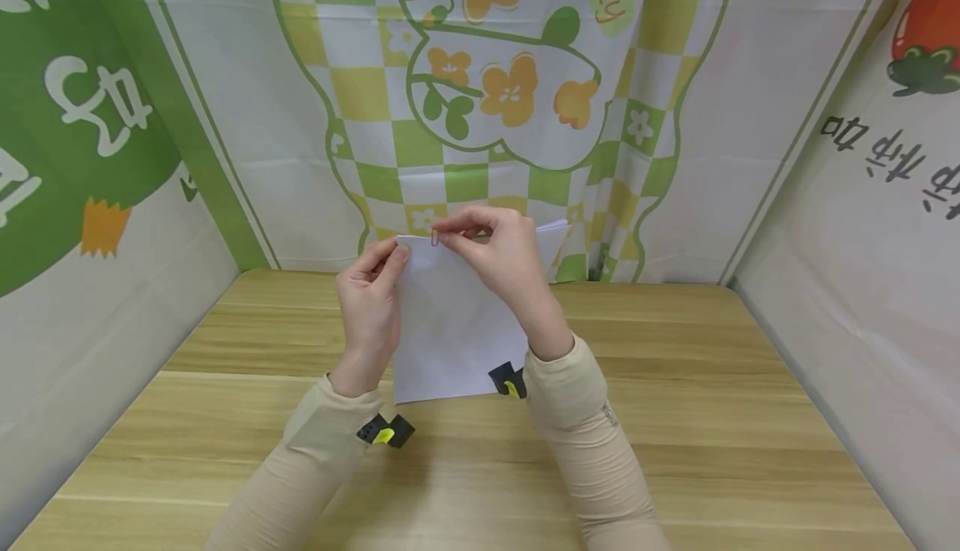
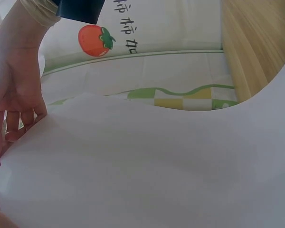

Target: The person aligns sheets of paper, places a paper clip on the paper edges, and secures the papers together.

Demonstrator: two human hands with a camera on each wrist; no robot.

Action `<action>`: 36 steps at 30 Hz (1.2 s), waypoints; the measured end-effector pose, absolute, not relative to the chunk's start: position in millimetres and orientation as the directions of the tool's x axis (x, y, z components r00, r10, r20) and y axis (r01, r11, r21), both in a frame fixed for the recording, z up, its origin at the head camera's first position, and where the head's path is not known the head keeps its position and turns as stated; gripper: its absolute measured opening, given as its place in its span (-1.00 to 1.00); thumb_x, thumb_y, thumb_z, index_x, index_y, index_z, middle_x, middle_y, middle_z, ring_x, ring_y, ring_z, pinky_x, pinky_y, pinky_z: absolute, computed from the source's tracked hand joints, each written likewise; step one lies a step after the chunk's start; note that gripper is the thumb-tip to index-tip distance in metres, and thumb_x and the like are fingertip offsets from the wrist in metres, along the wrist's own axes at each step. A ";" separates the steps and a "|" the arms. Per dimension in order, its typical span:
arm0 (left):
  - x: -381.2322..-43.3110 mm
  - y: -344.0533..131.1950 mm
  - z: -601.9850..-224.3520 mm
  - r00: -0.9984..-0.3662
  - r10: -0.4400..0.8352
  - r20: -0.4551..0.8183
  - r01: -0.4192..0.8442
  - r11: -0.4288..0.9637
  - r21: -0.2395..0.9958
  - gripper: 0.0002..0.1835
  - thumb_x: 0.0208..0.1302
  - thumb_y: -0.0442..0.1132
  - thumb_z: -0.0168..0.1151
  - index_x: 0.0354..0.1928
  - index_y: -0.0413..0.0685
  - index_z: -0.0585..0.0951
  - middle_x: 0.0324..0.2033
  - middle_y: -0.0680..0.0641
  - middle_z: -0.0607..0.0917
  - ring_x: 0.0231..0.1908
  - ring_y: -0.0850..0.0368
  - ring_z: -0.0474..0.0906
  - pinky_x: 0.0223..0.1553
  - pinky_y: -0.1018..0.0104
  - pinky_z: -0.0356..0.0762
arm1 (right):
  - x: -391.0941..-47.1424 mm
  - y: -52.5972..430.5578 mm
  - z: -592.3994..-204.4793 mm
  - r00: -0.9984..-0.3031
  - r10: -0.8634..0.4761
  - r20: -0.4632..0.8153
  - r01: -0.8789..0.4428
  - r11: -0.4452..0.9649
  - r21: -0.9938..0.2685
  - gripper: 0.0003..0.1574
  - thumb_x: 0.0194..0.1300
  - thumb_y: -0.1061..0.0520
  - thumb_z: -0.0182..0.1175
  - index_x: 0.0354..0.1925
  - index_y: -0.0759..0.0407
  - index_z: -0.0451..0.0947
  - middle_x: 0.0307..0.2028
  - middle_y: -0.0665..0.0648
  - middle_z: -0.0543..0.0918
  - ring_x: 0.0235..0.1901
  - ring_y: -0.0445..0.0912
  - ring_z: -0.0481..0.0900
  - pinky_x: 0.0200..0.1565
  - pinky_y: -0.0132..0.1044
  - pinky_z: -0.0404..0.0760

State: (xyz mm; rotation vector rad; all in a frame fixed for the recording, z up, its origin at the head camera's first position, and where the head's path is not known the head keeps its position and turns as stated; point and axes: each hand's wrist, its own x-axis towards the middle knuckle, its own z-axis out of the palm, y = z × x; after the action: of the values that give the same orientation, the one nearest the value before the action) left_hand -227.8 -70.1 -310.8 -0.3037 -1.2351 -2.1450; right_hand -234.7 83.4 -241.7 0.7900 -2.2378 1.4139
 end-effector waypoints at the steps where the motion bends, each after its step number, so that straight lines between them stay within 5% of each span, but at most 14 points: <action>1: -227.9 -70.0 -310.7 -0.771 -0.411 0.486 0.627 -0.355 0.693 -0.78 0.14 -0.50 0.27 -0.39 0.02 0.72 -0.45 0.10 0.65 -0.35 0.29 0.52 -0.29 0.53 0.50 | -234.8 83.3 -241.9 -0.773 -0.256 0.580 -0.634 0.338 -0.696 -0.88 0.14 0.10 0.36 -0.30 0.08 0.73 -0.30 0.05 0.75 -0.33 -0.19 0.65 -0.28 -0.36 0.59; 36: -228.4 -70.8 -313.5 -0.782 -0.405 0.473 0.612 -0.362 0.703 -0.83 0.12 -0.46 0.31 -0.38 -0.02 0.73 -0.44 0.09 0.65 -0.34 0.28 0.52 -0.31 0.54 0.48 | -237.7 85.3 -244.5 -0.789 -0.268 0.554 -0.615 0.336 -0.714 -0.90 0.12 0.16 0.37 -0.32 0.10 0.74 -0.32 0.08 0.75 -0.34 -0.17 0.66 -0.27 -0.35 0.62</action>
State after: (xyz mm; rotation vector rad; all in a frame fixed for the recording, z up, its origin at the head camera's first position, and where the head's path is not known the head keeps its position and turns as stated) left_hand -228.4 -70.8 -313.5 -0.2895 -1.2452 -2.1588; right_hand -237.7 85.3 -244.5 0.7838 -2.2680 1.4361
